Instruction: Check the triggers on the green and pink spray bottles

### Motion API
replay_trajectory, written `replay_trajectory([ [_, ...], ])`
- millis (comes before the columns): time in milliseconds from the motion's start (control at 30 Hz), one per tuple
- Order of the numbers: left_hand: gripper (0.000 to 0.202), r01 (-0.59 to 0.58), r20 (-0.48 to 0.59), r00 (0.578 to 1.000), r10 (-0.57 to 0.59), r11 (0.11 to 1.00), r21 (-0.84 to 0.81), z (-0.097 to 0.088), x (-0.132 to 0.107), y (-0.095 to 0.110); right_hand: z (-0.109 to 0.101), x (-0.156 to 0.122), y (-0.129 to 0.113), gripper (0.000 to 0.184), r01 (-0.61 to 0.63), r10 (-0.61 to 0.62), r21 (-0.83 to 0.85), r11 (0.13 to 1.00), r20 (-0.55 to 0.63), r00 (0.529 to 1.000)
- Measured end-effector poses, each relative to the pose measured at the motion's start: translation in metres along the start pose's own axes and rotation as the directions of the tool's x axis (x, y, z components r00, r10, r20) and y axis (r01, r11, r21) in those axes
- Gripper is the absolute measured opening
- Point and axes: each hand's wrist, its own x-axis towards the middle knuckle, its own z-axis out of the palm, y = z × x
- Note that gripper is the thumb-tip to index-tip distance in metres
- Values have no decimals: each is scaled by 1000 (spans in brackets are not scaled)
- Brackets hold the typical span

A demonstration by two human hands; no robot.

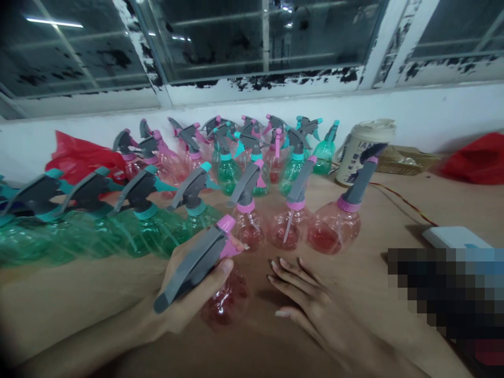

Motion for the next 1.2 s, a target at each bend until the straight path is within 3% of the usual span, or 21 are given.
replay_trajectory([
  [200,4,22,-12,1000,-22,1000,1,-1,0,0,-1,-1,0,48,-34,33,44,998,33,999],
  [400,29,-94,-110,989,99,994,49,-1,0,-2,-8,-3,-3,54,-17,11,100,995,61,998],
  [600,31,-12,-42,999,15,998,64,4,-7,-10,-10,-1,-6,59,8,-13,66,998,77,997],
  [767,29,55,-16,998,-55,998,1,4,-6,-8,-6,-1,-8,63,-9,8,31,999,15,1000],
  [933,25,38,-39,998,-39,999,-20,6,-3,-3,-4,0,-14,66,-41,42,46,998,-36,998],
  [1067,21,43,2,999,-43,996,-74,10,-2,2,-9,3,-25,72,-64,73,102,993,-82,994],
  [1200,28,43,24,999,-40,988,-148,18,-2,9,-19,5,-44,81,-71,90,199,977,-90,992],
])
